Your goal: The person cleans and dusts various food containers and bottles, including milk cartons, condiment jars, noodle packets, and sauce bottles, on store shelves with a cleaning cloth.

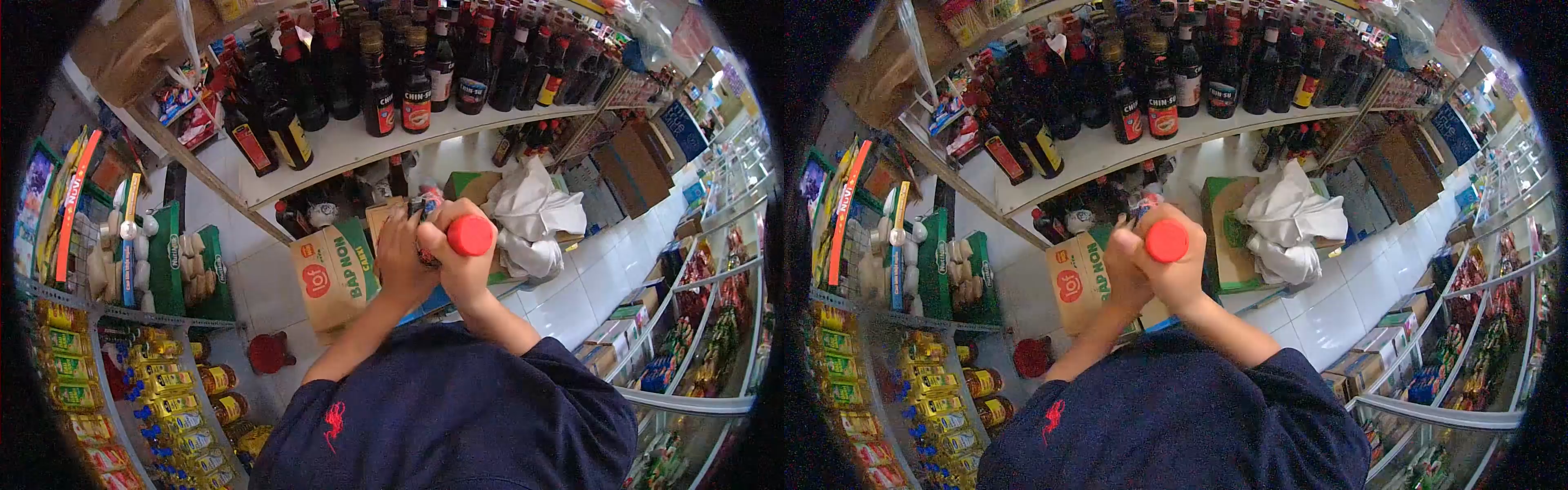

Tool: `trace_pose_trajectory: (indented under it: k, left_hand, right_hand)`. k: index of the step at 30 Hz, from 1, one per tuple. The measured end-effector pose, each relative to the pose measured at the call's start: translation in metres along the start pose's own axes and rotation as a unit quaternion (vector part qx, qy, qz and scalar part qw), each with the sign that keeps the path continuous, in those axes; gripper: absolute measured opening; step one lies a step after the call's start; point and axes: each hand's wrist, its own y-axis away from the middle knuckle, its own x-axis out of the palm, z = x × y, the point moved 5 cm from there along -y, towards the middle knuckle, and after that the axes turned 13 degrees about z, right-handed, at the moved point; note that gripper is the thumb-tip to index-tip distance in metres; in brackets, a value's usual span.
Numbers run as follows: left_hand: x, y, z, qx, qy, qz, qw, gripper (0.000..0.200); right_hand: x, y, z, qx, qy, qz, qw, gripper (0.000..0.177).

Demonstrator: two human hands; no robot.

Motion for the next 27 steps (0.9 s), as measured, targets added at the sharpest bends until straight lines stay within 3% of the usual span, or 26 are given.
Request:
trace_pose_trajectory:
  k: [1,3,5,7,8,9,11,13,15,16,18,19,21,23,25,27]
  left_hand:
    - [-0.001,-0.005,-0.003,0.04,-0.032,0.031,0.998,0.057]
    - [-0.019,-0.013,-0.005,0.07,0.019,-0.002,0.997,0.056]
    - [-0.033,-0.026,-0.013,0.148,0.084,0.083,0.982,0.056]
    - [-0.04,-0.033,-0.009,0.159,0.132,0.118,0.971,0.059]
    - [-0.037,-0.035,-0.007,0.163,0.154,0.184,0.957,0.063]
    - [-0.033,-0.035,-0.006,0.165,0.174,0.25,0.938,0.066]
    - [-0.033,-0.029,-0.004,0.143,0.15,0.245,0.947,0.073]
    - [-0.03,-0.017,0.002,0.097,0.103,0.24,0.961,0.087]
    - [-0.018,0.0,0.009,0.058,0.113,0.243,0.962,0.097]
    - [-0.01,0.007,0.017,0.011,0.125,0.19,0.974,0.101]
    - [0.008,0.027,0.035,-0.08,0.099,0.118,0.985,0.107]
    - [0.026,0.033,0.053,-0.081,0.1,0.118,0.985,0.107]
    - [0.048,0.031,0.081,-0.043,0.149,0.098,0.983,0.113]
    - [0.045,0.027,0.086,-0.057,0.176,0.112,0.976,0.112]
    - [0.048,0.024,0.088,-0.089,0.397,0.161,0.899,0.111]
    - [0.035,0.026,0.077,-0.107,0.42,0.15,0.889,0.11]
  right_hand:
    - [-0.005,-0.001,0.003,0.0,0.001,0.001,1.0,0.02]
    - [0.001,-0.004,0.012,-0.05,-0.002,0.166,0.985,0.022]
    - [0.0,-0.01,0.02,-0.071,-0.006,0.212,0.975,0.025]
    - [0.006,-0.012,0.023,-0.099,-0.022,0.329,0.939,0.028]
    - [0.007,-0.014,0.025,-0.109,-0.031,0.359,0.927,0.027]
    - [0.004,-0.015,0.023,-0.111,-0.031,0.361,0.925,0.027]
    - [-0.007,-0.017,0.011,-0.067,-0.143,0.349,0.924,0.025]
    - [-0.018,-0.017,0.003,-0.019,-0.25,0.243,0.937,0.022]
    - [-0.025,-0.019,0.003,-0.001,-0.225,0.088,0.971,0.024]
    - [-0.022,-0.019,0.006,0.003,-0.225,0.085,0.971,0.024]
    - [-0.026,-0.017,0.008,0.019,-0.143,-0.006,0.99,0.024]
    - [-0.026,-0.015,0.006,0.02,-0.142,-0.006,0.99,0.024]
    - [-0.023,-0.013,0.01,-0.077,-0.133,0.032,0.988,0.023]
    - [-0.023,-0.011,0.017,-0.067,-0.15,0.036,0.986,0.024]
    - [-0.022,-0.01,0.024,-0.096,-0.173,0.078,0.977,0.026]
    - [-0.022,-0.009,0.026,-0.107,-0.176,0.096,0.974,0.027]
